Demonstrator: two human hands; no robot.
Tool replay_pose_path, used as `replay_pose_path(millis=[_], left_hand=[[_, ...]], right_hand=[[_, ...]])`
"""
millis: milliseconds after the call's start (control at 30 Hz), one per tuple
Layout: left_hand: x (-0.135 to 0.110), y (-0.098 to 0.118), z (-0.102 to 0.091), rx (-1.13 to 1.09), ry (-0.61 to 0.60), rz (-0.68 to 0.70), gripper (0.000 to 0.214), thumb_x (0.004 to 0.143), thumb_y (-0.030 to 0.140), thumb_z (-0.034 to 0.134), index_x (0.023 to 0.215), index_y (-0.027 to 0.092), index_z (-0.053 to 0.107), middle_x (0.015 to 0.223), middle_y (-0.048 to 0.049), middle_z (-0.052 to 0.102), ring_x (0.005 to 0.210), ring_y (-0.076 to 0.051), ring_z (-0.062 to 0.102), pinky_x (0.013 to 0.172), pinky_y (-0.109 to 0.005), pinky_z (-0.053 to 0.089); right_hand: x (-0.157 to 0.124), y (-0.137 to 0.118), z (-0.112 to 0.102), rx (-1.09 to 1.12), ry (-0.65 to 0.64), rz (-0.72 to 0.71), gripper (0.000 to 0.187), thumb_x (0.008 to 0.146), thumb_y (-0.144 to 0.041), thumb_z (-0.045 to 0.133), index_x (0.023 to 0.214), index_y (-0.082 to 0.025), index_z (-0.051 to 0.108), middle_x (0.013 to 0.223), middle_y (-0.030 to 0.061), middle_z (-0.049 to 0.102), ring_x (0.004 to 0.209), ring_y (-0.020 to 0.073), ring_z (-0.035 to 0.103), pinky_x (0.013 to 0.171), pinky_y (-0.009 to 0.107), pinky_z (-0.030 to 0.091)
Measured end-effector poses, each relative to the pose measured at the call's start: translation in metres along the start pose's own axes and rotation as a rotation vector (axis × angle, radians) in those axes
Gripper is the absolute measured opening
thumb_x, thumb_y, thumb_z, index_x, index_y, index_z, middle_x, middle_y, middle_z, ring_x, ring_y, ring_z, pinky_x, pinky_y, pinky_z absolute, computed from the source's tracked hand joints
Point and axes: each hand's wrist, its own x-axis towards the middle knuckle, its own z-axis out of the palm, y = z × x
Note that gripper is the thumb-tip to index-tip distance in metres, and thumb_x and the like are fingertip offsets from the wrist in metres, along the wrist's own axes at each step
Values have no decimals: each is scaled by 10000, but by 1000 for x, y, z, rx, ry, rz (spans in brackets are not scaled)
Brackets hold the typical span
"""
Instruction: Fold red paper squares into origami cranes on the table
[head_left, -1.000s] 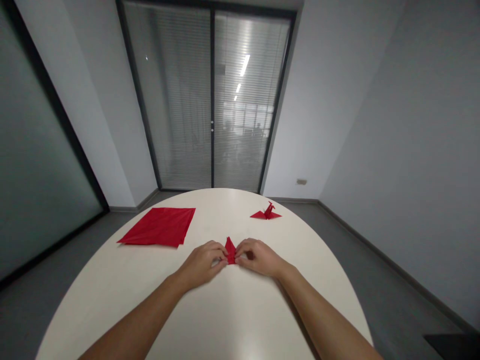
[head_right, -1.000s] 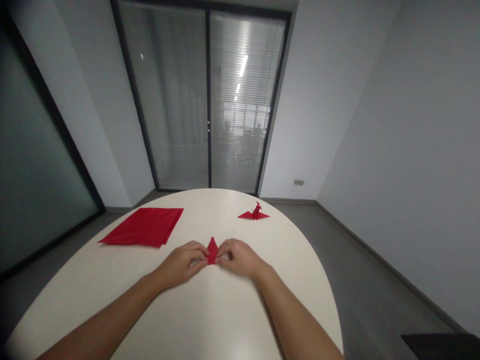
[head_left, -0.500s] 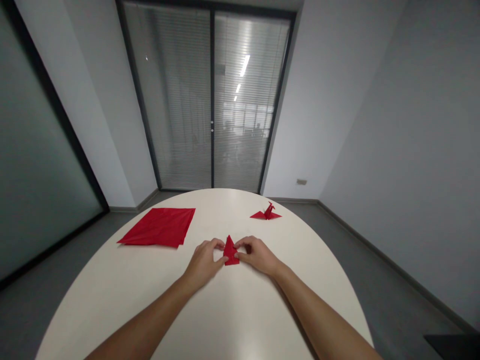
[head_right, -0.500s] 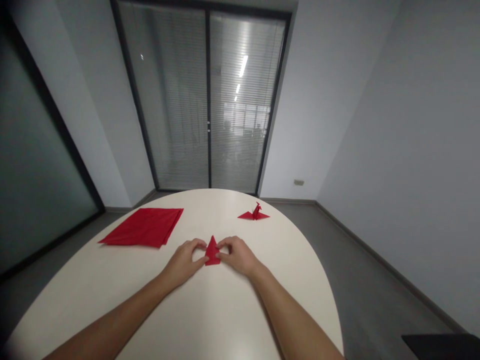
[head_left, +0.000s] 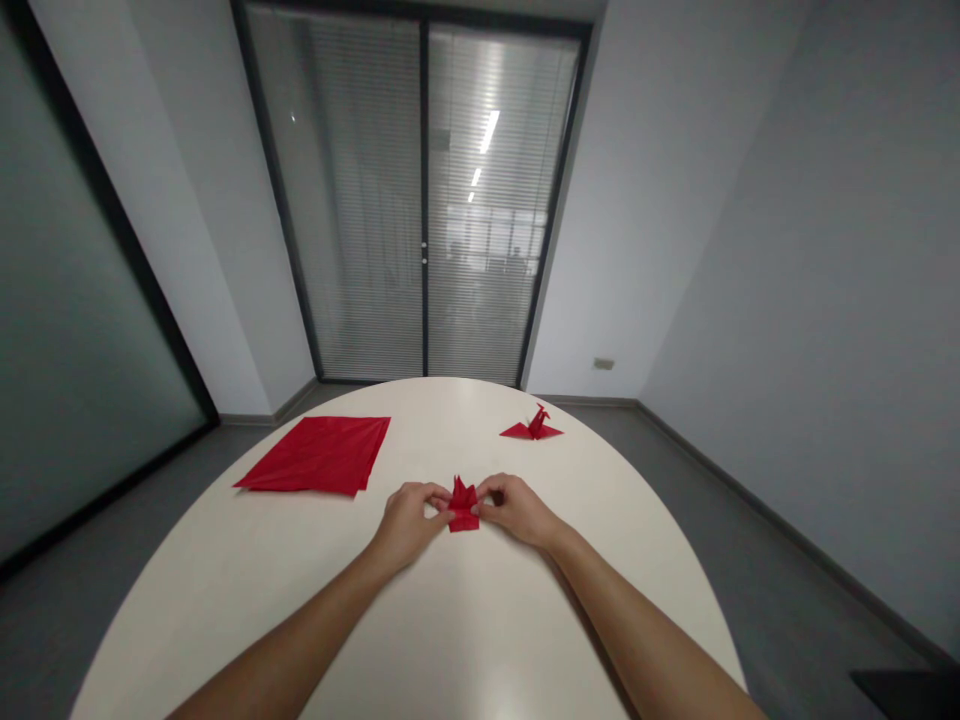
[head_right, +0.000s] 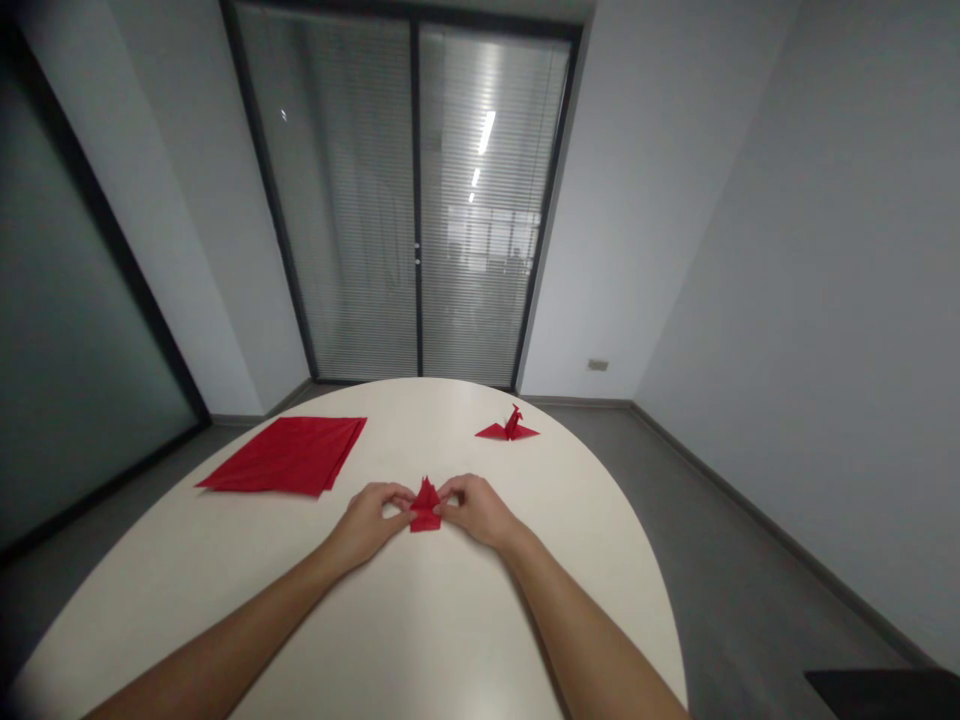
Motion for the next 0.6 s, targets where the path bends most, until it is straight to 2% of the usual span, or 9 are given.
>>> replay_pose_path(millis=[200, 400, 600], left_hand=[[1, 0, -2, -44, -4, -7, 123, 763, 137, 699, 841, 206, 766, 842, -23, 781, 841, -215, 718, 830, -319, 498], [0, -6, -1, 50, 19, 89, 154, 779, 126, 684, 831, 234, 781, 869, -30, 778, 891, -231, 689, 854, -347, 492], [-1, -8, -1, 46, -20, 175, 184, 811, 137, 667, 879, 252, 793, 909, -30, 777, 955, -241, 672, 901, -364, 484]], right_hand=[[-2, -1, -1, -49, 7, -8, 129, 781, -178, 706, 876, -195, 791, 811, 8, 748, 672, 147, 559, 620, 250, 396], [-2, -7, -1, -51, -5, -41, 146, 794, -175, 700, 898, -206, 798, 843, 20, 761, 726, 167, 611, 658, 260, 430], [-5, -12, -6, -110, -40, -94, 214, 815, -152, 662, 951, -228, 810, 890, 34, 769, 741, 173, 633, 676, 264, 453]])
